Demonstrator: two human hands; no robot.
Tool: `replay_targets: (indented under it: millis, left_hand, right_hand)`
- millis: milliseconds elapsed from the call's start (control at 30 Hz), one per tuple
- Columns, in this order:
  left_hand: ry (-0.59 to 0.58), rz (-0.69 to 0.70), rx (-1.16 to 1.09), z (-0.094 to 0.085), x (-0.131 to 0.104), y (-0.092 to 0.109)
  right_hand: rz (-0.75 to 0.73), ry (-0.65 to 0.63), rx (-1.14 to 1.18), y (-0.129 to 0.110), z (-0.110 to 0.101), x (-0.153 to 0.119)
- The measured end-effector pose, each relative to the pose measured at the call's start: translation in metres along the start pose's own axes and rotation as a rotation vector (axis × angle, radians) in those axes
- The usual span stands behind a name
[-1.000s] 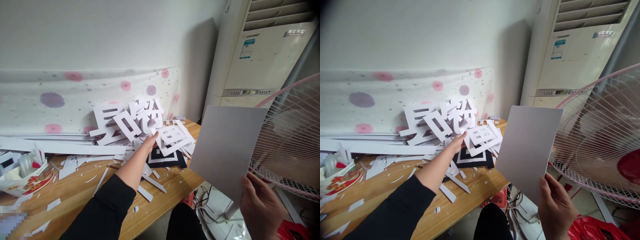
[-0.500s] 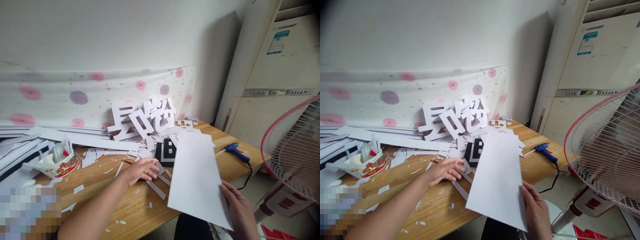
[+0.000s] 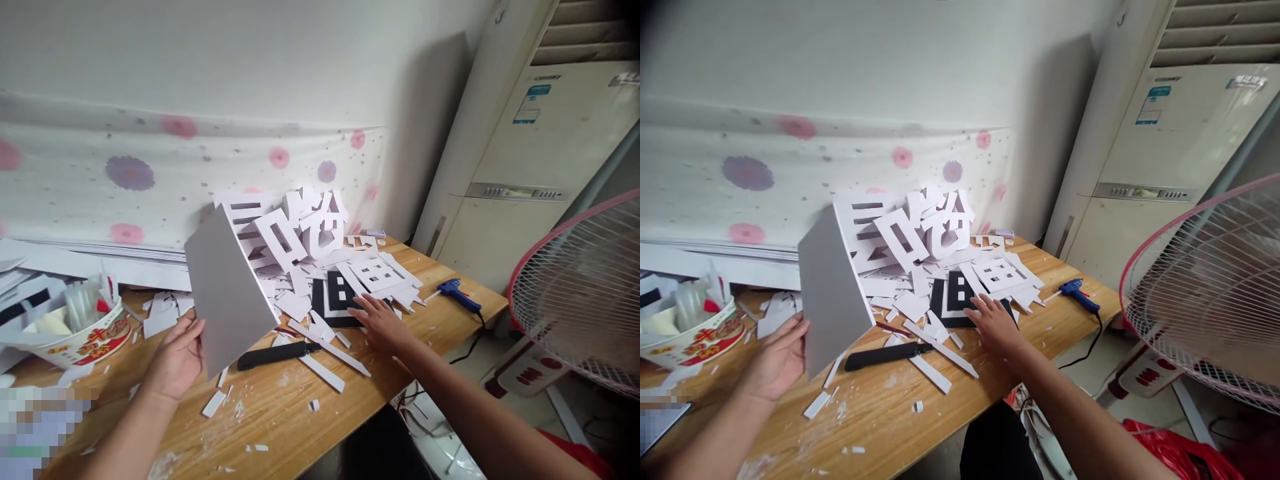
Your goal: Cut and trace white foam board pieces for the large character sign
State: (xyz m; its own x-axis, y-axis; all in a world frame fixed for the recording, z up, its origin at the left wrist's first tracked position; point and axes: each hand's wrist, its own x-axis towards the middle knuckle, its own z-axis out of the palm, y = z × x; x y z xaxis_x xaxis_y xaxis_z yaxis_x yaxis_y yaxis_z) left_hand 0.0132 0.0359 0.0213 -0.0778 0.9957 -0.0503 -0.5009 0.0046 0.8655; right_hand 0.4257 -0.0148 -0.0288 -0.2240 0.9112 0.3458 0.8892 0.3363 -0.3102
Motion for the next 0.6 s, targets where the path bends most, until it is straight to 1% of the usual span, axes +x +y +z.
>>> replay_targets:
  millis: [67, 133, 200, 233, 267, 333, 467, 533, 600]
  left_hand:
    - [0.017, 0.012, -0.029, -0.004, 0.003, -0.002]
    - [0.024, 0.005, -0.035, -0.004, 0.002, -0.003]
    - [0.035, -0.008, -0.04, -0.003, -0.001, -0.002]
    - [0.042, -0.017, -0.041, -0.002, -0.002, -0.002]
    - [0.051, -0.027, -0.039, -0.002, -0.003, -0.001]
    - [0.07, -0.041, -0.025, -0.001, -0.004, 0.001]
    - [0.087, -0.039, 0.01, 0.001, -0.005, 0.004]
    - [0.085, -0.032, 0.026, 0.002, -0.005, 0.005]
    - [0.09, -0.034, 0.036, 0.002, -0.005, 0.005]
  right_hand:
    - [-0.012, -0.031, -0.026, 0.0, 0.007, 0.013]
    - [0.005, -0.035, -0.029, -0.002, 0.012, 0.023]
    - [0.051, -0.005, -0.015, -0.003, 0.008, 0.027]
    - [0.083, 0.023, -0.001, -0.001, 0.001, 0.026]
    - [0.12, 0.057, 0.018, 0.001, -0.008, 0.023]
    - [0.204, 0.141, 0.07, 0.01, -0.033, 0.013]
    - [0.404, 0.31, 0.197, 0.032, -0.099, -0.009]
    - [0.473, 0.397, 0.245, 0.04, -0.132, -0.011]
    - [0.506, 0.519, 0.246, 0.042, -0.163, -0.006]
